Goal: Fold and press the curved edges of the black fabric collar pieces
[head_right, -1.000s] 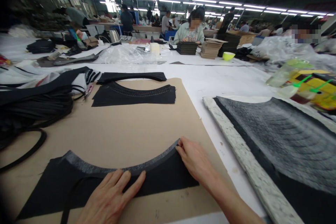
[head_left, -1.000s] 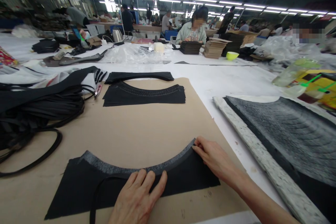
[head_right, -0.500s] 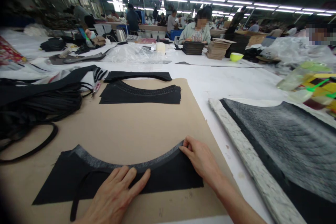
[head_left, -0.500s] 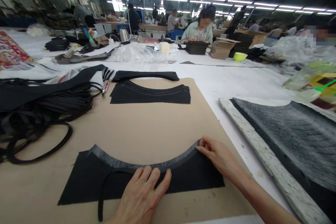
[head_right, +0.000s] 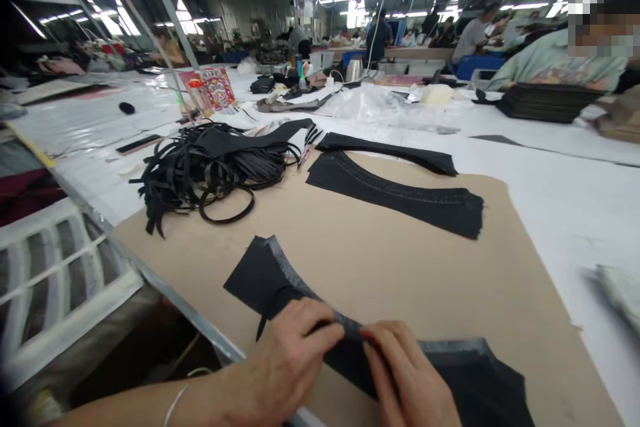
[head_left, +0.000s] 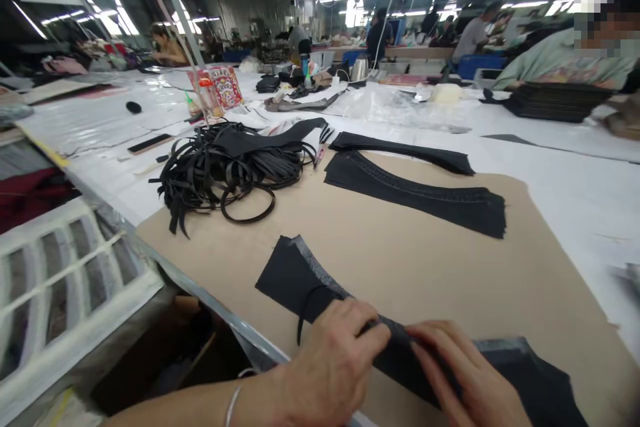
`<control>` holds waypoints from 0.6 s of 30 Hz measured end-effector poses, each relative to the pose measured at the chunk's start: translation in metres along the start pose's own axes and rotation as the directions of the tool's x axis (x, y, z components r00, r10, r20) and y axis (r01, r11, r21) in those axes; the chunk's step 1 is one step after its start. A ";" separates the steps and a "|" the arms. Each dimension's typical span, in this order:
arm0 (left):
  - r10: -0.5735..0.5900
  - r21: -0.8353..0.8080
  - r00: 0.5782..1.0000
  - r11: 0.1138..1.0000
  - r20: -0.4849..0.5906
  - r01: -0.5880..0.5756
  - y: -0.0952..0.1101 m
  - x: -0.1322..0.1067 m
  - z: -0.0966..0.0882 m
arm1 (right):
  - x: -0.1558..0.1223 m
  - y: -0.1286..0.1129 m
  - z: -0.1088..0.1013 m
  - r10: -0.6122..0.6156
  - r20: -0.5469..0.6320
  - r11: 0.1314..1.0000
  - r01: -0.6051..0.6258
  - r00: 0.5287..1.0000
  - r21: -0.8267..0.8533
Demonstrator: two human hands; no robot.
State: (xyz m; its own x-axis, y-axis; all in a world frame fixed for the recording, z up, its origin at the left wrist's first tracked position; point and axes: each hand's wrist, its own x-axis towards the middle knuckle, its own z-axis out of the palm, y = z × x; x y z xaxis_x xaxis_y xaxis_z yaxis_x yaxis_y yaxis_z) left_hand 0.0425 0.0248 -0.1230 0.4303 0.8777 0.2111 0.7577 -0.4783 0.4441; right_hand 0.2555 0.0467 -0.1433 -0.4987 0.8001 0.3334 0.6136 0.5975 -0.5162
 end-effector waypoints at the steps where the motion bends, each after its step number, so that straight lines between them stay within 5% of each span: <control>1: -0.099 -0.015 0.993 0.995 -0.070 0.098 -0.007 -0.003 -0.006 | 0.007 -0.009 0.008 -0.022 0.015 1.000 0.022 1.000 0.012; 3: -0.281 -0.021 0.950 0.960 -0.137 0.281 -0.023 -0.006 -0.019 | 0.016 -0.017 0.021 -0.050 0.036 0.999 0.049 0.998 0.009; 6: -0.413 0.007 0.910 0.910 -0.043 0.414 -0.047 -0.005 -0.031 | 0.016 -0.014 0.034 -0.080 0.031 0.995 0.082 0.996 -0.051; 13: -0.396 -0.073 0.918 0.916 -0.014 0.394 -0.058 0.002 -0.037 | 0.008 -0.006 0.039 -0.128 0.087 0.983 0.138 0.988 -0.122; 18: -0.397 -0.415 0.883 0.780 0.251 0.468 -0.074 0.014 -0.048 | 0.016 -0.012 0.035 -0.109 0.171 0.986 0.129 0.979 -0.108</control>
State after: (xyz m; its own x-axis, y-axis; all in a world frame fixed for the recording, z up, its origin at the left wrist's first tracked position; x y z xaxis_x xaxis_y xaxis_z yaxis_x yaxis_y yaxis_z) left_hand -0.0313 0.0741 -0.1116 0.2025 0.9569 -0.2080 0.5892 0.0506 0.8064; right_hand 0.2184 0.0505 -0.1590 -0.6601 0.7090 0.2481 0.6066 0.6980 -0.3807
